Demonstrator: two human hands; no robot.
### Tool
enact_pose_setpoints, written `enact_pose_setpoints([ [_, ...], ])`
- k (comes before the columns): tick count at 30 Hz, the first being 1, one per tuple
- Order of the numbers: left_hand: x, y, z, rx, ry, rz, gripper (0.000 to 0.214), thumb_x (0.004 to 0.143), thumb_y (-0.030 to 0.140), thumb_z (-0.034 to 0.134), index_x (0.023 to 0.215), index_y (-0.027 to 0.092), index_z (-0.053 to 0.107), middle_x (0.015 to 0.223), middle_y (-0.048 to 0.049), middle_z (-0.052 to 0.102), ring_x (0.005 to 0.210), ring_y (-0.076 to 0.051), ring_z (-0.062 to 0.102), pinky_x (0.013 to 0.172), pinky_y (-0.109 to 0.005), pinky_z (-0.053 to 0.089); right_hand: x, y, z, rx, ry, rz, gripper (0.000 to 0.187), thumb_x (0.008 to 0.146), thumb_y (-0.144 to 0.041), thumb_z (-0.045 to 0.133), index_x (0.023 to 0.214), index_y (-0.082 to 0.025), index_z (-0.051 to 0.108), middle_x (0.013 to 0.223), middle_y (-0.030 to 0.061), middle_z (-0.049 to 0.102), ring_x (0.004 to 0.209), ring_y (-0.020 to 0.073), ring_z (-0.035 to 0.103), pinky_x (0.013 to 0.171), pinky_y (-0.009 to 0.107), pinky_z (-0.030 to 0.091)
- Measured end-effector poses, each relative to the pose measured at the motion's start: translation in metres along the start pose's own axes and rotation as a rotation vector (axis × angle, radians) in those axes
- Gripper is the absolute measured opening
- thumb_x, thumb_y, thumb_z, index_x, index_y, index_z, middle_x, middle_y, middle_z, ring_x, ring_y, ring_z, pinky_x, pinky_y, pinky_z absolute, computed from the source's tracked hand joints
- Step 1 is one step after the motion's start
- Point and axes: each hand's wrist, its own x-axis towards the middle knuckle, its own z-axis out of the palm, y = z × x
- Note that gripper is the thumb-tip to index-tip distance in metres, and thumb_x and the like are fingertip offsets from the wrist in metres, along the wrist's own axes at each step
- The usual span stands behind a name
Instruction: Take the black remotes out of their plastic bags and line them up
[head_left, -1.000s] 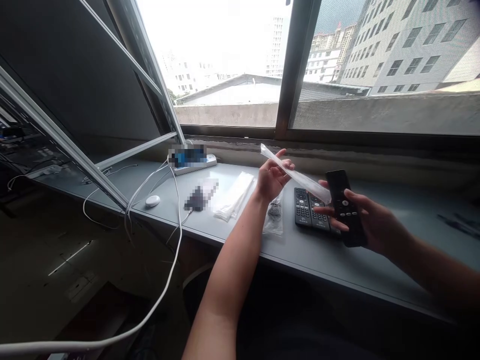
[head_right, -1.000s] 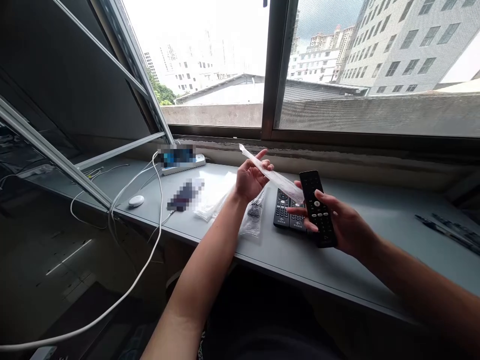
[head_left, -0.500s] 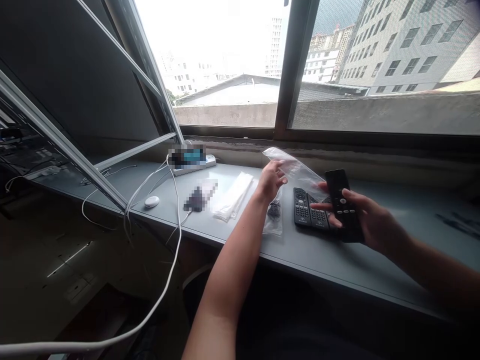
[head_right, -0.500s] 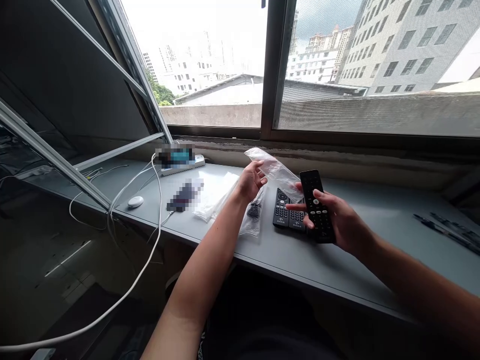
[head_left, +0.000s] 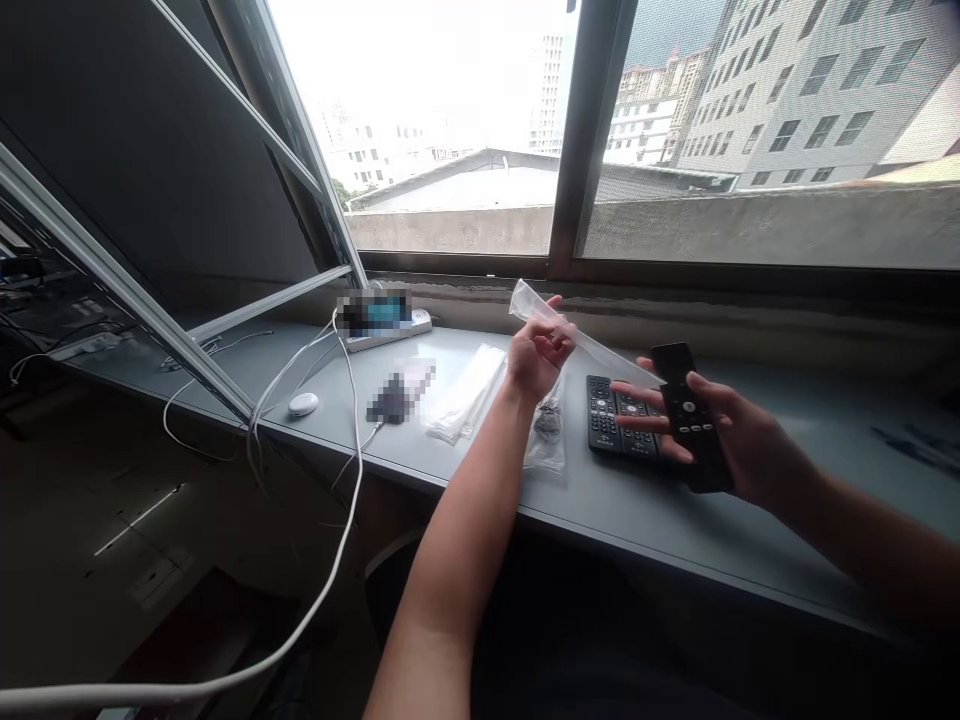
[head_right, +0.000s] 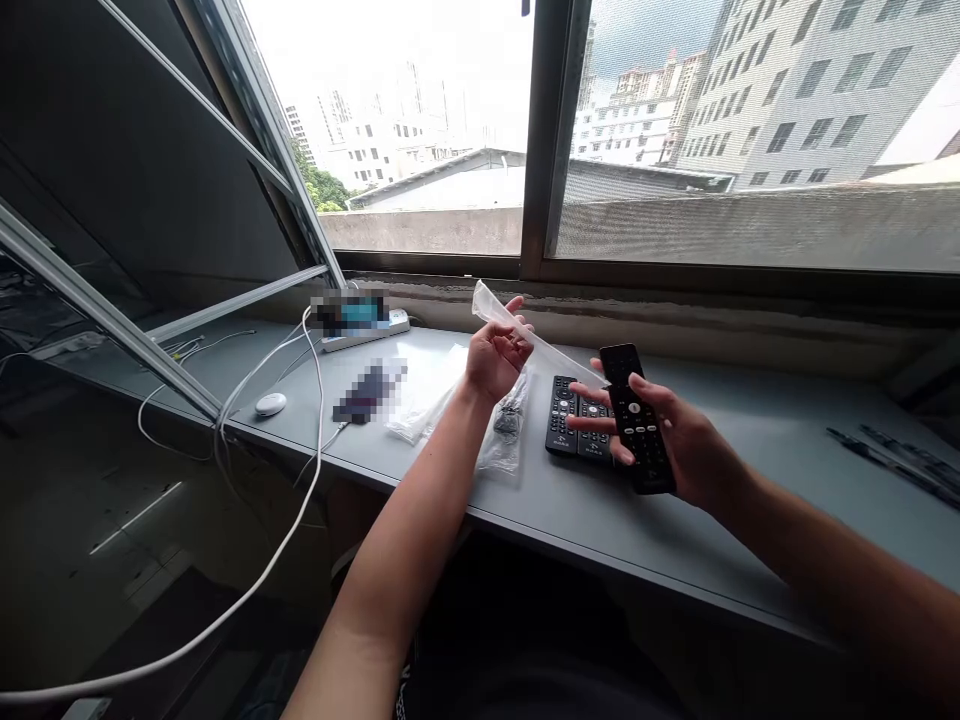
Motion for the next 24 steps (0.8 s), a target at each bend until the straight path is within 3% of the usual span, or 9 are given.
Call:
enact_pose_setpoints([
  [4,-0.007,0.002,0.000,0.088,-0.045,-0.012,0.075,0.085,0.008,0.066,0.157,0.026,0.072,0.093,-0.0016,0.072,0.103,-0.018,0.080,0.094,-0.027,0.064,0.000,-0.001,0.000,-0.021,-0.038,0.060,0.042,0.111,-0.046,0.062,0.142,-0.029,0.085,0.155,0.0194,0.080,0.114,0.0397,0.089,0.041,0.026,0.059],
  [8,-0.007,0.001,0.002,0.220,-0.092,-0.031,0.058,0.093,0.018,0.068,0.150,0.025,0.077,0.107,-0.0068,0.080,0.129,-0.025,0.078,0.110,-0.035,0.063,-0.002,0.001,-0.003,-0.083,-0.022,0.022,0.038,0.106,-0.054,0.070,0.128,-0.033,0.092,0.169,0.0101,0.073,0.121,0.0449,0.086,0.042,0.030,0.060],
  [12,-0.003,-0.002,0.005,0.267,-0.024,-0.069,0.041,0.111,0.047,0.061,0.139,0.022,0.078,0.143,-0.0146,0.080,0.140,-0.032,0.074,0.104,-0.038,0.065,-0.003,0.001,-0.001,-0.139,-0.031,-0.045,0.036,0.101,-0.056,0.075,0.125,-0.036,0.094,0.173,0.0039,0.069,0.123,0.0463,0.083,0.049,0.036,0.067],
  [16,0.002,-0.006,0.002,0.320,0.015,-0.117,0.052,0.108,0.069,0.065,0.128,0.022,0.079,0.144,-0.0180,0.080,0.138,-0.036,0.074,0.088,-0.036,0.066,-0.003,0.001,0.001,-0.146,-0.012,-0.054,0.037,0.101,-0.056,0.075,0.128,-0.038,0.093,0.167,0.0049,0.074,0.112,0.0397,0.085,0.051,0.034,0.067],
  [19,0.005,-0.011,-0.003,0.401,0.019,-0.091,0.038,0.103,0.054,0.078,0.125,0.023,0.079,0.138,-0.0167,0.082,0.133,-0.034,0.075,0.089,-0.035,0.063,-0.003,0.001,-0.001,-0.125,-0.013,-0.038,0.039,0.099,-0.055,0.078,0.131,-0.036,0.092,0.162,0.0079,0.077,0.105,0.0354,0.085,0.052,0.032,0.066],
  [22,0.009,-0.016,-0.007,0.542,0.049,-0.062,0.024,0.095,0.031,0.084,0.116,0.021,0.079,0.132,-0.0153,0.084,0.125,-0.029,0.077,0.099,-0.037,0.062,-0.003,0.002,-0.002,-0.099,-0.040,0.006,0.047,0.100,-0.053,0.079,0.144,-0.035,0.086,0.153,0.0141,0.082,0.080,0.0285,0.083,0.051,0.033,0.066],
  [24,0.011,-0.018,-0.010,0.592,0.075,-0.044,0.020,0.092,0.023,0.081,0.112,0.020,0.078,0.123,-0.0139,0.085,0.120,-0.028,0.078,0.102,-0.037,0.061,-0.003,0.002,-0.001,-0.090,-0.042,-0.004,0.045,0.104,-0.050,0.076,0.147,-0.038,0.083,0.158,0.0126,0.079,0.085,0.0304,0.086,0.048,0.031,0.064],
])
